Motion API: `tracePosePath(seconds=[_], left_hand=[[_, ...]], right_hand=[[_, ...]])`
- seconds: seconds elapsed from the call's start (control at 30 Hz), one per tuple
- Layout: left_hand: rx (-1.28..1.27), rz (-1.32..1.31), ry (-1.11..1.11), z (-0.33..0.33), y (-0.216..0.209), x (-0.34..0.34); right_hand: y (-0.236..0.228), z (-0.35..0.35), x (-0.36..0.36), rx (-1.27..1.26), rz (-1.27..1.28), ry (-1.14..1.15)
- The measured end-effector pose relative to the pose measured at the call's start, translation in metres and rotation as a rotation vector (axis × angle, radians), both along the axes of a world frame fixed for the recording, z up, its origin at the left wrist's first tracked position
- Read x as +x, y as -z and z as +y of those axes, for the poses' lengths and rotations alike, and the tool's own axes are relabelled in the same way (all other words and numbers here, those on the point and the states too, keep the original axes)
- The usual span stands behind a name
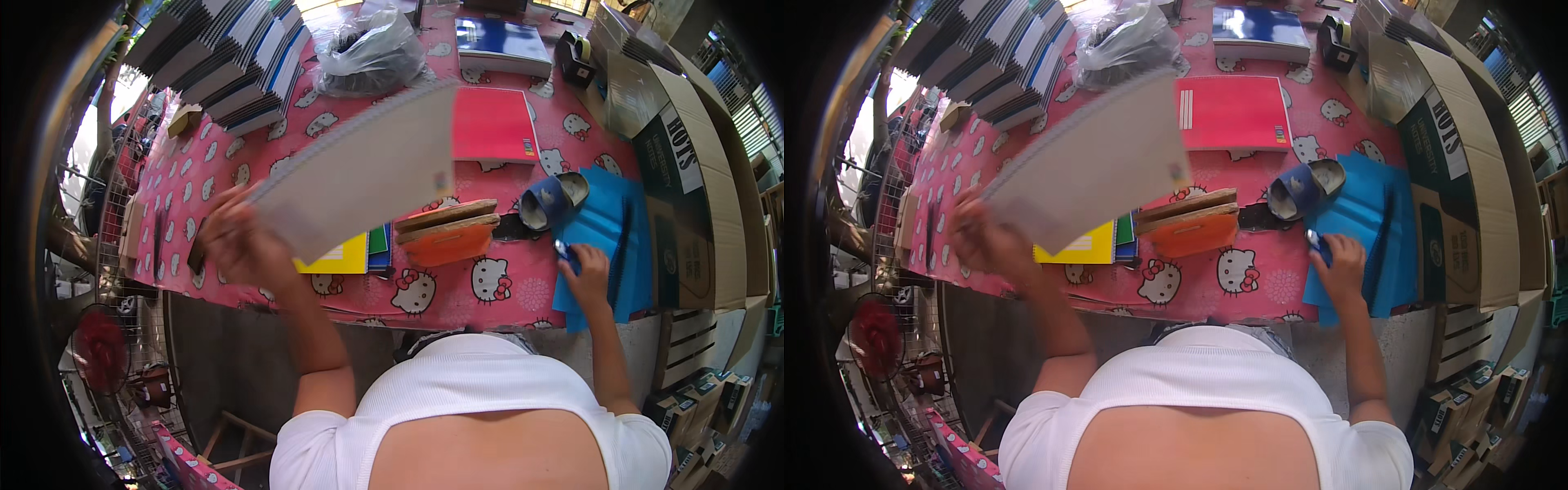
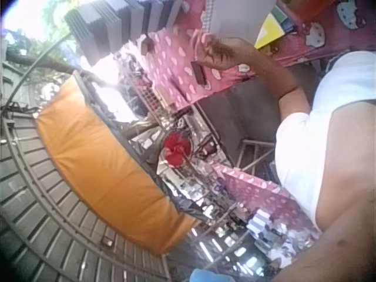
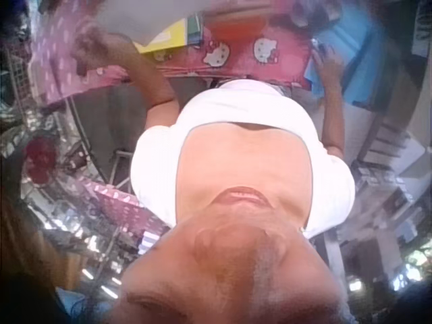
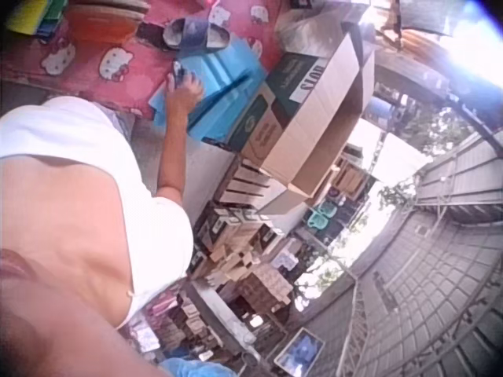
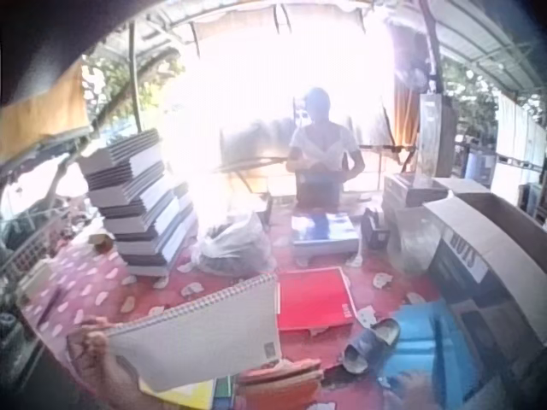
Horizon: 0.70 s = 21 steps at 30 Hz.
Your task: The person uses pliers to crimp the ends of metal spiral bindings on notebooks. The person handles the notebooks one by one, uses the tool on the wire ends, and then places the notebooks into a stack.
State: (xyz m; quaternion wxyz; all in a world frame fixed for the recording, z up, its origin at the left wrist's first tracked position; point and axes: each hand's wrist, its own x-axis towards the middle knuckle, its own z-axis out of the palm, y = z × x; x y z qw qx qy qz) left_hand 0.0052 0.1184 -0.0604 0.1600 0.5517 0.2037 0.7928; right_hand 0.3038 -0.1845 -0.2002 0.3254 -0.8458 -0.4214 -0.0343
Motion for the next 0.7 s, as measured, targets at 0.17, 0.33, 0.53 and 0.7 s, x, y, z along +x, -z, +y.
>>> tracePosePath(seconds=[0.17, 0.33, 0.53, 0.7], left_hand=[[0.5, 0.504, -0.731, 0.046, -0.077, -0.108], [0.1, 0.792, 0.233, 0.111, -0.046, -0.003], [-0.086, 1.134, 0.206, 0.107, 0.077, 0.04], [-0.688, 1.648, 0.106, 0.066, 0.125, 0.055]], right_hand=[[-0.039, 0.067, 0.007, 0.147, -0.246, -0.213], [-0.012, 0.231, 0.03, 0.037, -0.309, -0.683], [0.005, 0.337, -0.031, -0.234, -0.501, -0.913], [0.009, 0.349, -0.023, -0.512, -0.467, -0.886]])
